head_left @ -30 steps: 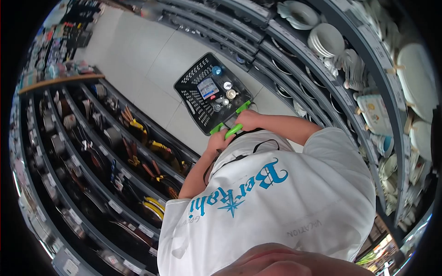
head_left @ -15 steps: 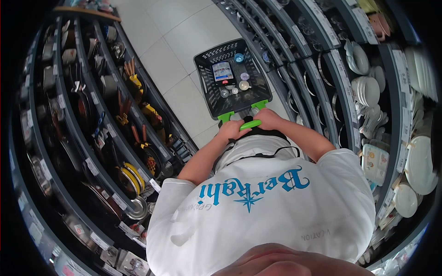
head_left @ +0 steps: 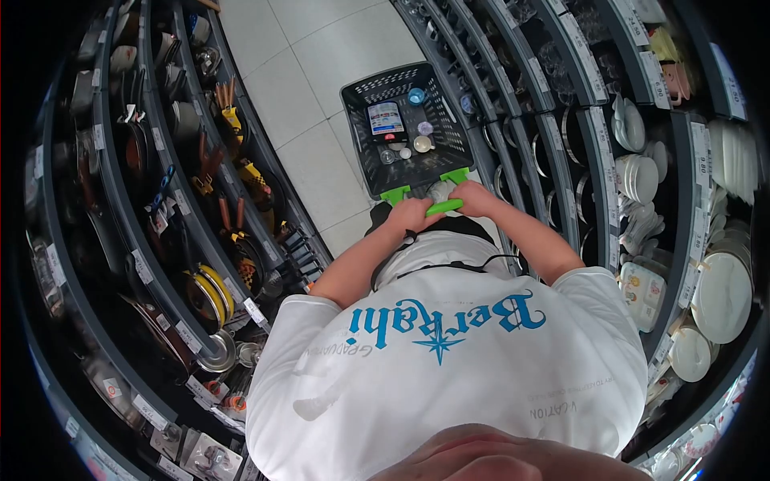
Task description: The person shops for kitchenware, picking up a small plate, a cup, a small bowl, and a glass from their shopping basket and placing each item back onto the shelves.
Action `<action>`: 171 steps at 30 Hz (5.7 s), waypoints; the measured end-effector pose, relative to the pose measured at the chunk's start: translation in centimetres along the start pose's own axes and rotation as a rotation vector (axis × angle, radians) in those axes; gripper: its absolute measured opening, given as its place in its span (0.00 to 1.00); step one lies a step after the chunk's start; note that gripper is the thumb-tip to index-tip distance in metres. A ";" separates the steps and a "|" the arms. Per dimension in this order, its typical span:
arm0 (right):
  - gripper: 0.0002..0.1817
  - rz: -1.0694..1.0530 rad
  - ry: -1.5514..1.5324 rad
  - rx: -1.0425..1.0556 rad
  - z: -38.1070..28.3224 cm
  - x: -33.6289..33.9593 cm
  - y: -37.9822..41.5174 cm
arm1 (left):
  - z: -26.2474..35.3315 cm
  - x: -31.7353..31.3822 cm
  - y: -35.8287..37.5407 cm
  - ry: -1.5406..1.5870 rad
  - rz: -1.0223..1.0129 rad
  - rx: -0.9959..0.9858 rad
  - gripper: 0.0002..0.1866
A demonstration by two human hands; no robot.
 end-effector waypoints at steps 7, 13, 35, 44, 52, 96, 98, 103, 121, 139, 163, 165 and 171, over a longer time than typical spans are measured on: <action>0.05 0.013 0.075 0.016 0.4 0.9 -0.4 | 0.2 0.7 -0.6 0.004 0.016 0.013 0.24; 0.05 0.029 0.179 -0.099 -0.9 2.6 -0.9 | -0.3 1.0 -1.7 0.001 0.049 -0.020 0.24; 0.19 0.500 0.382 -0.131 -4.5 4.4 -1.8 | -1.9 3.5 -3.8 0.021 0.156 -0.027 0.27; 0.15 0.410 0.250 -0.143 -3.1 3.8 -1.9 | -1.6 3.6 -3.0 -0.016 0.192 -0.012 0.26; 0.13 0.342 0.268 -0.146 -1.7 3.7 -3.2 | -1.5 3.9 -2.1 -0.074 0.194 0.115 0.26; 0.08 -0.157 0.307 -0.378 -0.3 5.9 -5.8 | -1.2 5.2 -4.1 0.000 0.175 0.109 0.13; 0.08 -0.194 0.309 -0.382 -0.2 6.6 -6.3 | -1.6 5.6 -4.7 -0.011 0.168 0.098 0.13; 0.09 -0.228 0.326 -0.400 0.2 8.0 -8.4 | -3.0 7.2 -5.9 -0.041 0.122 0.048 0.13; 0.08 0.040 0.234 -0.477 0.5 14.5 -17.4 | -8.8 17.7 -10.8 -0.143 0.047 -0.025 0.17; 0.10 -0.001 0.183 -0.320 0.2 20.6 -24.4 | -13.4 25.2 -13.9 -0.156 -0.051 0.058 0.19; 0.13 -0.136 0.215 -0.199 1.2 27.2 -31.1 | -15.9 32.5 -16.8 -0.033 -0.011 0.158 0.16; 0.13 -0.115 0.206 -0.195 1.3 27.7 -31.8 | -16.0 33.2 -17.2 -0.056 -0.002 0.180 0.16; 0.14 -0.134 0.203 -0.216 1.8 29.6 -34.0 | -17.6 35.5 -18.6 -0.026 -0.059 0.225 0.16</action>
Point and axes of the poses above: each hand's wrist, its own y-axis away from the middle knuckle, its own x-axis out of the back of the hand, z = x × y, the point moved 6 cm from there along -y, towards the middle knuckle, and after that the axes turned 6 degrees about -z, right-handed, at the moved point
